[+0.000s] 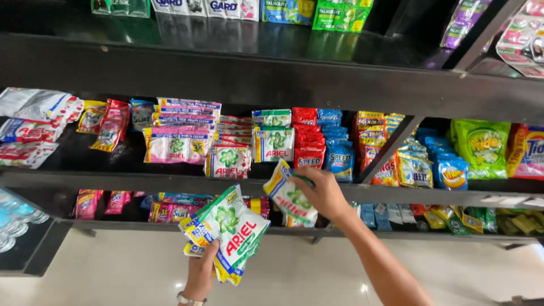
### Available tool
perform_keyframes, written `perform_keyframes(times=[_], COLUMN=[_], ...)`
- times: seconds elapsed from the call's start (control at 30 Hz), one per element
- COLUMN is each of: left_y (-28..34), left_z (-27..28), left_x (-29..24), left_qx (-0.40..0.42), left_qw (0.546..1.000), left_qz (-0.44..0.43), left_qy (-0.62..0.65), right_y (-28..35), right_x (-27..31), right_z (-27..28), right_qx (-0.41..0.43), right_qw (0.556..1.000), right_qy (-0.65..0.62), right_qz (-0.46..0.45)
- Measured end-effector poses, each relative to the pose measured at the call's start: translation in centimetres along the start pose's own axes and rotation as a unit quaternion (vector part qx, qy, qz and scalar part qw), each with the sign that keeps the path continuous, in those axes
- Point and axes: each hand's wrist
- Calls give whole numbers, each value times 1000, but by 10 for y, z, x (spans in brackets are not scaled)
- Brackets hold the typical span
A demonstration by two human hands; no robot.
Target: Restocking laundry detergent packets onto grocery store shelves from a cardboard box.
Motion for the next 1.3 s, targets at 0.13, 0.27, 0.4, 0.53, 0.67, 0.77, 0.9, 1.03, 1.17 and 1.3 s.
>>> perform_keyframes(times=[0.13,0.27,0.4,0.53,0.67,0.77,0.9,1.03,1.17,1.3], left_y=[-23,-44,-51,-58,-66,-72,-76,-83,-88,-85], left_z=[-3,21,23,13,14,0,-5,-23,-54,-50], left_x=[-17,-4,5,12,28,25,32,14,-10,-16], left_qx=[-43,-61,-75,-105,-123,-106,-90,-45,46,42], left_qw=[999,997,996,994,991,992,994,993,987,975], left_qz=[32,41,32,35,43,50,40,73,103,157], left_qy=[-3,-40,-29,22,40,52,45,77,115,153], right_y=[-74,-133,-178,-176,-145,-143,-124,-80,-53,-50], right_x=[-36,-74,-130,-192,-213,-216,-197,-116,-61,-52], right_z=[-15,-50,-115,-184,-214,-221,-204,-153,-128,-118], right_qx=[11,59,116,88,209,184,143,260,293,278], right_qw=[988,972,961,918,891,888,940,949,930,926], right_qy=[72,125,184,348,386,400,305,-118,-196,-182], right_qz=[138,189,168,171,119,133,59,-135,-99,-177])
Point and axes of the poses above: each hand's wrist, its own y-axis away from the middle knuckle, its own z-axis out of the back of the hand, x = y × z, and after that the axes turned 10 degrees about y, right-handed
